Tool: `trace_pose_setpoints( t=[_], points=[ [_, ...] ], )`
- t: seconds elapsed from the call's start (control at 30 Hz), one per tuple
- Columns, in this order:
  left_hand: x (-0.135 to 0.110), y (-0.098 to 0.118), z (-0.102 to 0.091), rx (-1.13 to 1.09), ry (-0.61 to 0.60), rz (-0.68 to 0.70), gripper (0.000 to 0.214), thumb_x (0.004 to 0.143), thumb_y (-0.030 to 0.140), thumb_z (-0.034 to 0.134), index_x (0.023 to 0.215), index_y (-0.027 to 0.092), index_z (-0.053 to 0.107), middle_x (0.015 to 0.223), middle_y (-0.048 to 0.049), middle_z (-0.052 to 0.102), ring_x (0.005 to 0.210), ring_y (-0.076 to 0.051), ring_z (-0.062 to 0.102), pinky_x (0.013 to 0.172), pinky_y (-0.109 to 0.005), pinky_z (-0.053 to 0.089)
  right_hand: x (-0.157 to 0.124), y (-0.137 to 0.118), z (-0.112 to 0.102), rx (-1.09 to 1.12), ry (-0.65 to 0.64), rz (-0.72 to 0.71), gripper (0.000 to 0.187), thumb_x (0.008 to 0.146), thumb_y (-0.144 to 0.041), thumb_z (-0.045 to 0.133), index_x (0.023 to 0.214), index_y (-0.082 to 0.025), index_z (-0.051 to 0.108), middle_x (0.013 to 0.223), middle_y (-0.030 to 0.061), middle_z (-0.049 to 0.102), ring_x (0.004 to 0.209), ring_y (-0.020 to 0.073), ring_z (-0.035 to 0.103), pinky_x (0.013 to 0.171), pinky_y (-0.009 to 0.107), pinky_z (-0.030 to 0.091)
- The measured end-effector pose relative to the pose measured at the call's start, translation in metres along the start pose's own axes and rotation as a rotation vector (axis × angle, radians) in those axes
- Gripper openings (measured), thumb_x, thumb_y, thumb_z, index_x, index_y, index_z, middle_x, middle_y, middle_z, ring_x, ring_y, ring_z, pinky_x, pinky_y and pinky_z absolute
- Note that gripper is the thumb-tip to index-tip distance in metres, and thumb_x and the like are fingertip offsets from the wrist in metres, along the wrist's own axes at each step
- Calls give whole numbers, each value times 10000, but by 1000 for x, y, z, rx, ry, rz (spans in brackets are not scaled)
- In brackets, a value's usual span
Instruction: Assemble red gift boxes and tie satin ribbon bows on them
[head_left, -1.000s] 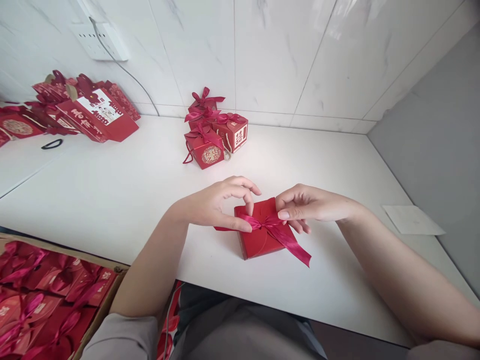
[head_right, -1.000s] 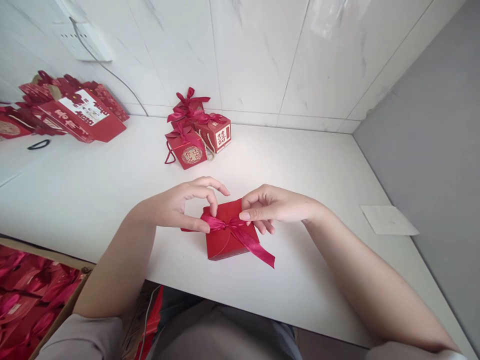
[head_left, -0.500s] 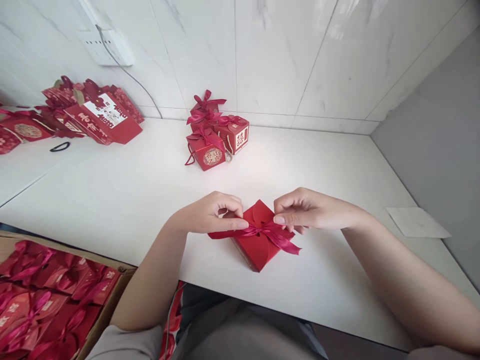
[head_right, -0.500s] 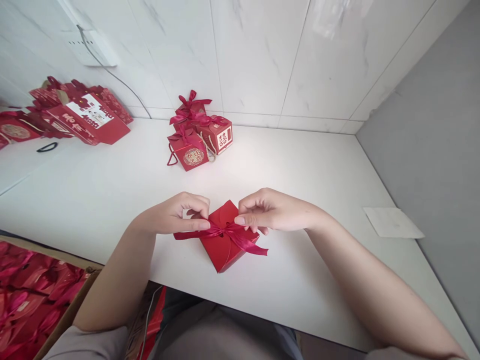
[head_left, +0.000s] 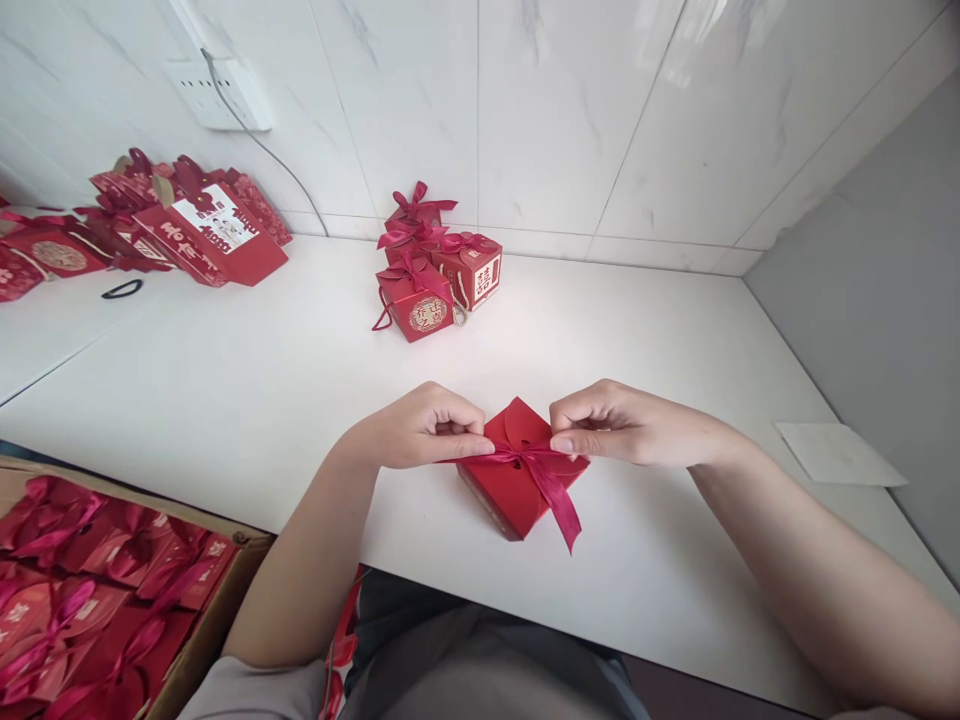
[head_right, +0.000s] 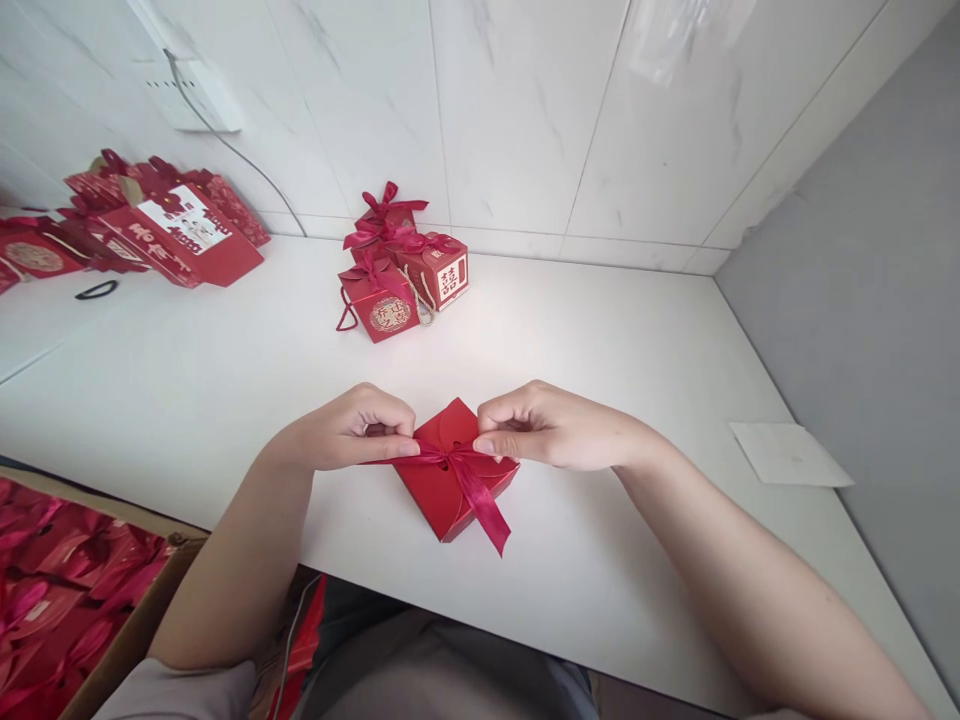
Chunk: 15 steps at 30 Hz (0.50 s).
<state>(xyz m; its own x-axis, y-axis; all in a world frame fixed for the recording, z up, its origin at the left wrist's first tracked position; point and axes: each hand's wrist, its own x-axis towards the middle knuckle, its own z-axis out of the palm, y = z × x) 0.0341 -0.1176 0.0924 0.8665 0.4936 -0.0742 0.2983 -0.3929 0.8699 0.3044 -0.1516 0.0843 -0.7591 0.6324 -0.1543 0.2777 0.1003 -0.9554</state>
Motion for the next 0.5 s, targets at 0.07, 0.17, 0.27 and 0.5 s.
trace_pose_setpoints(
  t=[0.07, 0.17, 0.27, 0.5],
  points=[
    [0, 0, 1, 8, 9, 7, 399, 898, 348, 546, 571, 161, 417, 547, 32, 359, 515, -79, 271, 478, -260, 217, 0, 0, 0, -5, 1, -4, 352, 947, -435, 552, 714, -178, 493, 664, -40, 389, 612, 102, 307, 560, 252, 256],
    [0, -1, 1, 37, 37, 24, 403, 897, 348, 547, 567, 162, 410, 549, 33, 358, 512, -77, 269, 479, -258, 226, -1, 1, -1, -32, 22, -9, 347, 954, -417, 547, 709, -180, 483, 668, -40, 395, 613, 102, 305, 558, 253, 250],
    [-1, -3, 0, 77, 75, 43, 404, 900, 346, 551, 566, 162, 416, 553, 29, 371, 510, -78, 282, 482, -260, 237, -1, 2, -3, -63, 50, -11, 355, 957, -411, 547, 699, -184, 460, 652, -48, 362, 597, 99, 270, 542, 257, 222],
    [-2, -12, -3, 61, 96, 43, 407, 903, 354, 558, 571, 160, 425, 549, 29, 375, 508, -77, 286, 481, -261, 231, 2, 7, -7, -3, 48, 15, 409, 943, -481, 552, 685, -186, 434, 640, -53, 351, 581, 94, 271, 536, 254, 215]
  ],
)
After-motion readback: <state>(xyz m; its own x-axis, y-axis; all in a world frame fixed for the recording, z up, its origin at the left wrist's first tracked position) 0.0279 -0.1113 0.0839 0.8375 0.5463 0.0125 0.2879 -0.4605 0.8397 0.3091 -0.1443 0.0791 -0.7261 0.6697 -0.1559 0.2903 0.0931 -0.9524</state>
